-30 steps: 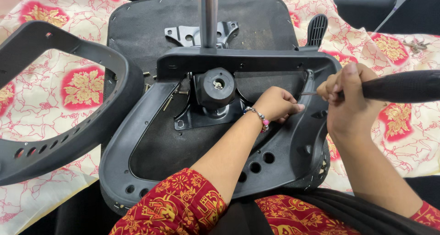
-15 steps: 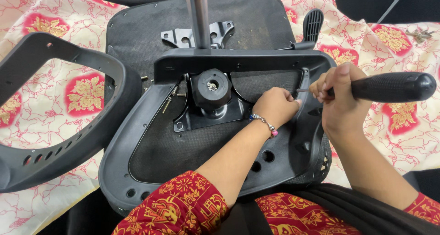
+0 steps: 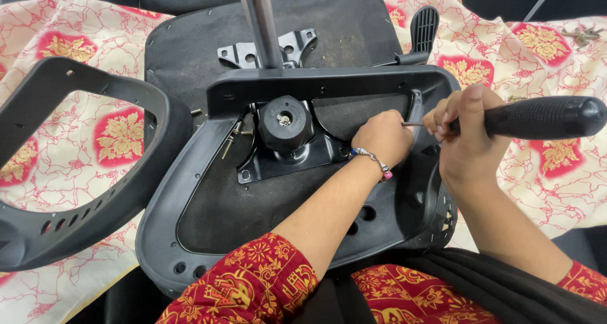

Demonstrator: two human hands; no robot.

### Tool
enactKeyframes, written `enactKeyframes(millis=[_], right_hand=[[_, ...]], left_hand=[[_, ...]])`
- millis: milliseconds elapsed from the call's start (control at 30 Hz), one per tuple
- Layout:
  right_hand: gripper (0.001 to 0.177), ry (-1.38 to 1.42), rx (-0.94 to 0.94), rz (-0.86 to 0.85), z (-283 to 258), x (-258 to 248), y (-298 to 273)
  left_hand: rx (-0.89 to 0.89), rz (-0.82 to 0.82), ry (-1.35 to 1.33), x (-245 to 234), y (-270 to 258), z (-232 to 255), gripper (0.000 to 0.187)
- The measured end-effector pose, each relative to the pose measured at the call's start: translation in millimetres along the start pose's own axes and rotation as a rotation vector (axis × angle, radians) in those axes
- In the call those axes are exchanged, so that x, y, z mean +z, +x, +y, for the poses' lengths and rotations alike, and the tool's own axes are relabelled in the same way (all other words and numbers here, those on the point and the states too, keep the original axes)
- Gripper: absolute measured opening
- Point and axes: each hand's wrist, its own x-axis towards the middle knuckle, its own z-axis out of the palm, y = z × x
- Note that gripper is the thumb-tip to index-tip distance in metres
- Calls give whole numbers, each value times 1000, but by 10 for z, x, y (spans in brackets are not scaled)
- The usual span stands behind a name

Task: The person assembles a black plastic chair base by inserting and tightening multiple screws with a screwdriver. They align the base components, secure them to the central column, and continue fastening screws around the perimeter.

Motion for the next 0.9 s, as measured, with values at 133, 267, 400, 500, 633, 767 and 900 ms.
enactKeyframes(millis=[133,267,400,500,633,767,900], right_hand=[[51,52,-42,39,15,-11,8],[36,61,-63,84,59,-15,7],[32,50,-51,79,52,-14,11],[33,89,-62,67,36,-12,9],[35,99,-103,62,45,-14,8],[37,56,-141,88,54,-18,-1],[38,62,-142,100,44,-12,-18]], left_hand=[[6,6,-25,17,22,48,35],[-27,20,-58,3,129,118,32],[-110,25,-99,-3,181,145,25],[-84,13,-119,-14,258,132,25],[8,-10,-72,18,342,118,25],[57,7,-81,29,383,110,29],[65,-23,-152,28,385,126,34]])
